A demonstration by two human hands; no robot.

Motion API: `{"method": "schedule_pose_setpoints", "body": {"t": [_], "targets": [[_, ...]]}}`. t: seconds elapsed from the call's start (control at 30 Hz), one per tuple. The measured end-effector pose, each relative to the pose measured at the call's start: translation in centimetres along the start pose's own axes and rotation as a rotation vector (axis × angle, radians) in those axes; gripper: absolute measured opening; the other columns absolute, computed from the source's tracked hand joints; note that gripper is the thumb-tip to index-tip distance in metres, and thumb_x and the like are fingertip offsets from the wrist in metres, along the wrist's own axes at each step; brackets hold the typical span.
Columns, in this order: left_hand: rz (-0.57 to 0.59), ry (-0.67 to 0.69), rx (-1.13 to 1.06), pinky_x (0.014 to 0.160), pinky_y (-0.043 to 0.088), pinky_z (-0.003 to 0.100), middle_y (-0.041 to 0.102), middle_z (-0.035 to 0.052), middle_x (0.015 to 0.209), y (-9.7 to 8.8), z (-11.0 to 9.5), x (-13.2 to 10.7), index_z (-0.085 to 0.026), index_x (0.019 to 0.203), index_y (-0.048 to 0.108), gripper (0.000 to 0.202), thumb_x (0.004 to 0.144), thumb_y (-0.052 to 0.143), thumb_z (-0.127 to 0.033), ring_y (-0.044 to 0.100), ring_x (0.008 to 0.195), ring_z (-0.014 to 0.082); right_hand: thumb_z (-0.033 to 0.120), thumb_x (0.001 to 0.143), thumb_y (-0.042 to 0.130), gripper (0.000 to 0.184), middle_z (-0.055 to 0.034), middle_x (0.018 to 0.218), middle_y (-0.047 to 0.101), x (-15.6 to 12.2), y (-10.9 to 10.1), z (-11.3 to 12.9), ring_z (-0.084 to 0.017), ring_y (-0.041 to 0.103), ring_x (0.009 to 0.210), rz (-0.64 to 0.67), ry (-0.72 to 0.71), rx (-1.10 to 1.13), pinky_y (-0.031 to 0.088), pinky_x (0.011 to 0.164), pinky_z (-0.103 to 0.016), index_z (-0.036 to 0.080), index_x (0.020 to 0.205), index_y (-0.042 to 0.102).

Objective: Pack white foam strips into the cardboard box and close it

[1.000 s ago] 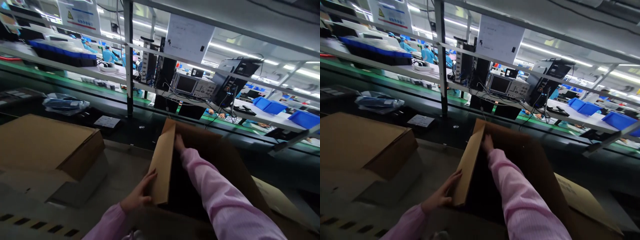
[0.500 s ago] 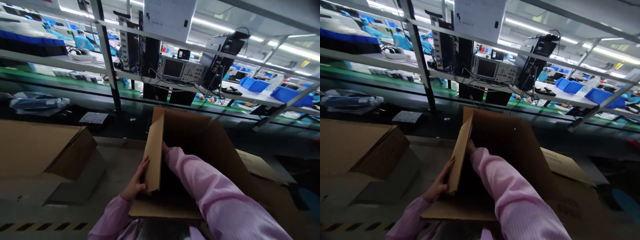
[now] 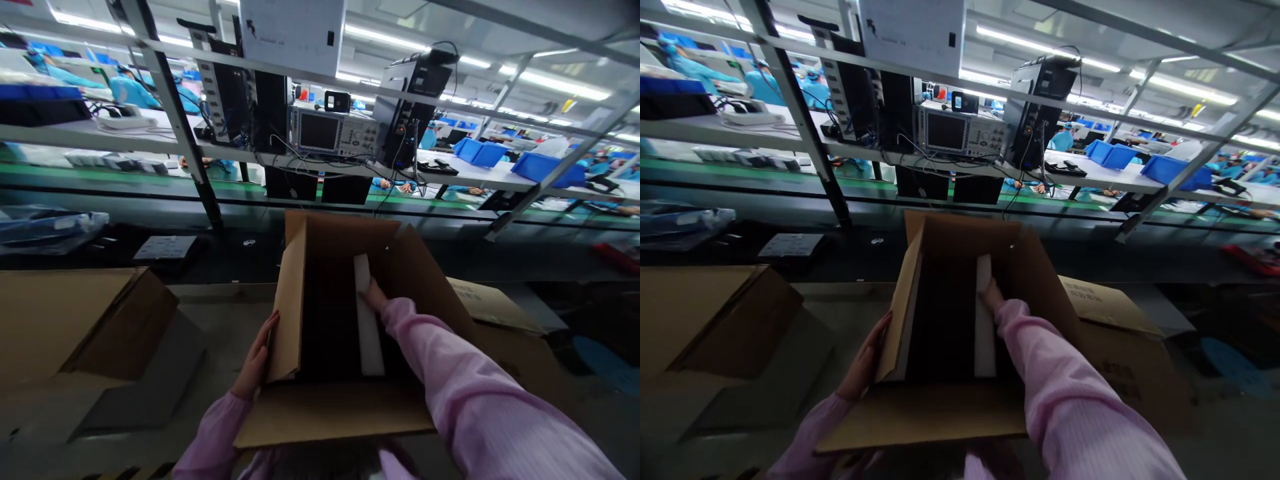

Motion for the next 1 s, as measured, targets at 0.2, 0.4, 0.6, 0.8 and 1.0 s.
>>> {"method": "schedule_pose_setpoints", "body": {"t": [0.2, 0.4, 0.6, 0.8, 1.0], "targets": [[-0.002, -0.026, 0.093, 0.125, 0.014, 0.047, 0.026, 0.0052, 0.161, 0.2, -0.7, -0.1, -0.025, 0.149, 0.038, 0.081, 0.088, 0.032, -0.078, 0.019, 0.148, 0.0314, 0.023, 0.097, 0.038, 0.052, -0.0119, 0.16, 0.026, -2.0, 2.1, 0.5, -0.028, 0.02, 0.148, 0.056, -0.14, -0.211, 0.023, 0.117, -0.055, 0.019, 0.149, 0.036], [0.037, -0.015, 0.123, 0.125, 0.009, 0.047, 0.02, 0.0076, 0.163, 0.6, -1.0, 0.0, -0.022, 0.152, 0.034, 0.08, 0.09, 0.043, -0.071, 0.012, 0.149, 0.0331, 0.026, 0.1, 0.031, 0.054, -0.0139, 0.161, 0.023, -1.6, 2.5, -0.4, -0.029, 0.023, 0.147, 0.133, -0.201, -0.312, 0.034, 0.113, -0.053, 0.012, 0.152, 0.029], [0.119, 0.057, 0.331, 0.122, 0.017, 0.048, 0.02, 0.0143, 0.161, 1.0, -1.1, 0.8, -0.019, 0.154, 0.03, 0.08, 0.092, 0.039, -0.07, 0.022, 0.147, 0.0332, 0.022, 0.099, 0.038, 0.054, -0.0141, 0.16, 0.026, -1.0, 2.9, -1.0, -0.026, 0.025, 0.147, 0.157, -0.258, -0.355, 0.029, 0.118, -0.047, 0.012, 0.151, 0.031], [0.303, -0.079, 0.8, 0.119, 0.024, 0.052, 0.026, 0.0183, 0.159, 2.5, -1.8, 1.5, -0.017, 0.151, 0.036, 0.08, 0.088, 0.058, -0.06, 0.027, 0.145, 0.0358, 0.021, 0.093, 0.047, 0.06, -0.0177, 0.16, 0.024, -1.1, 3.9, -1.0, -0.031, 0.021, 0.148, 0.174, -0.245, -0.392, 0.032, 0.115, -0.05, 0.009, 0.149, 0.034], [0.395, -0.123, 1.047, 0.114, 0.033, 0.054, 0.033, 0.02, 0.155, 3.7, -2.9, 2.0, -0.019, 0.149, 0.04, 0.081, 0.084, 0.068, -0.056, 0.032, 0.143, 0.0374, 0.026, 0.093, 0.041, 0.064, -0.019, 0.161, 0.019, -2.5, 4.1, -2.1, -0.033, 0.027, 0.146, 0.104, -0.229, -0.39, 0.033, 0.115, -0.046, 0.008, 0.153, 0.027]]}}
Point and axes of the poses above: each hand's wrist, its own x-axis towards the middle knuckle, its own y-axis out of the palm, z = x × y, the point moved 5 cm from there along x, towards the middle knuckle
